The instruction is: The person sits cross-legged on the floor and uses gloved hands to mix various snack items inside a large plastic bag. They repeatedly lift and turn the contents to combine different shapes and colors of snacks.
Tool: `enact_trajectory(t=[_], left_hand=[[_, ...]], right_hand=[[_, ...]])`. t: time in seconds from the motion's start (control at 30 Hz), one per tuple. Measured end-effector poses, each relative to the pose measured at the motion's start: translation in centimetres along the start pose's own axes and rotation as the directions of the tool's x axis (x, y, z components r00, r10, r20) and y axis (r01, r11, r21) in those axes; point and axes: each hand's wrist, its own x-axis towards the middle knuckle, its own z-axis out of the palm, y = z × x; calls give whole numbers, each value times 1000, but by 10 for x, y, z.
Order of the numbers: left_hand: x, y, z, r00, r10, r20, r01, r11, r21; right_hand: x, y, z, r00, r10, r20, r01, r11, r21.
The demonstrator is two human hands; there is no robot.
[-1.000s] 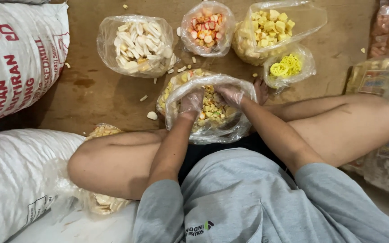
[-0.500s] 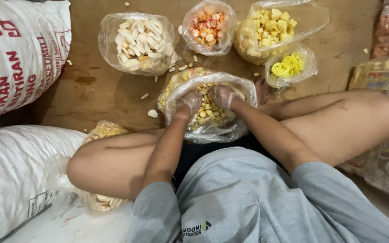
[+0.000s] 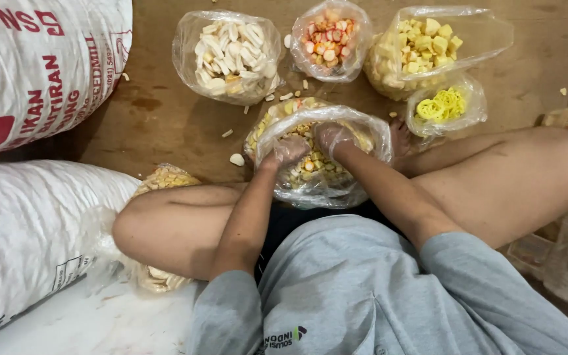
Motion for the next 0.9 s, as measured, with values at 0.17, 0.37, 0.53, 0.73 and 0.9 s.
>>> enact_trajectory(t=[0.17,0.37,0.53,0.73,0.9], left_hand=[[-21,19,-58,858,-498,125,503,770,-391],[-9,15,17,752,212,-624,424,570,704],[27,25,23,783,-618,65,618,786,23],[20,40,-7,818,-573,51,567,789,-235],[21,50,-37,840,-540,43,503,749,-431]], right_hand=[[31,31,71,814,-488,-314,198,742,-641],[18,11,30,995,-65,-80,64,998,-14],[-4,20,21,993,-85,-85,92,991,92],[7,44,54,992,122,22,-104,718,688],[-31,22,14,955,250,160,-227,266,937]])
